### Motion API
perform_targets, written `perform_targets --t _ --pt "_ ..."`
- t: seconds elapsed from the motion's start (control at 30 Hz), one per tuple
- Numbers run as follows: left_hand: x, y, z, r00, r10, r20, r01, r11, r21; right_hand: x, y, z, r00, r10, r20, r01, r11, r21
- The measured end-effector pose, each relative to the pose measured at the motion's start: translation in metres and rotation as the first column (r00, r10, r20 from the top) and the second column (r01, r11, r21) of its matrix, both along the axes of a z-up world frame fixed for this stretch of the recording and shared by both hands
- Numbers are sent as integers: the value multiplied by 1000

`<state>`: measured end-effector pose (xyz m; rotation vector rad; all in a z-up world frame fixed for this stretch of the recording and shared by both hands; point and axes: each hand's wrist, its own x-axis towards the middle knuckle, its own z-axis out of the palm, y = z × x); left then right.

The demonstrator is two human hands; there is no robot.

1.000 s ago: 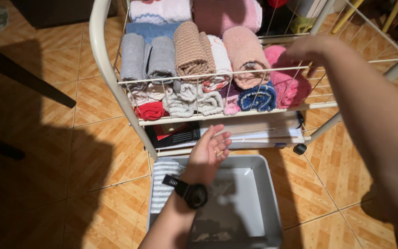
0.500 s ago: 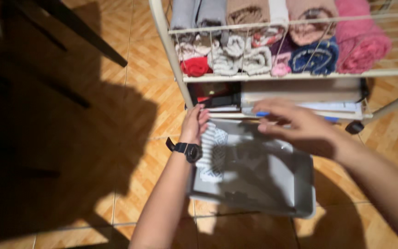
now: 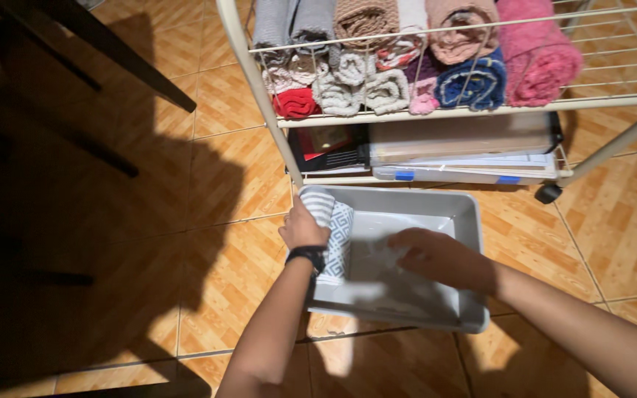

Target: The person folds various towels and cloths by hand, taking them from a grey plastic bin and placing them onto a white wire rack. The items include a grey towel, a blue patterned towel, a white towel with orange patterns, a beige towel, a pink towel, a white towel with a pink flower, a pink towel, a striped towel, and a blue patterned cloth.

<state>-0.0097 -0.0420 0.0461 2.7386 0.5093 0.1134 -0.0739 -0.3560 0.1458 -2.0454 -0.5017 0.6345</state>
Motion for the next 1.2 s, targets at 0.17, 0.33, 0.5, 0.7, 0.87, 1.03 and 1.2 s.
perform_targets --t 0.17,0.33,0.5,0.7,0.87,1.03,1.2 --pt "11 11 -2 929 -217 298 299 917 -263 -3 -15 -1 994 -90 -66 86 994 -66" --pt "-10 -32 50 850 -259 460 522 293 -801 13 -14 -3 962 -84 -261 190 891 413" --pt "-25 -93 103 769 -278 575 587 -49 -808 35 -11 20 944 -188 -271 318 731 604" --pt "-49 -112 167 783 -417 462 370 -286 -884 46 -24 32 958 -81 -276 277 512 813" --pt "-53 -108 187 852 -432 295 135 -363 -922 45 -25 55 911 -107 -398 404 423 811" --pt "-45 -106 188 872 -396 289 135 -373 -918 31 -12 74 905 -383 -188 385 543 746" --pt "-36 -103 176 860 -389 330 135 -451 -882 32 -15 90 878 -470 -89 380 572 727"
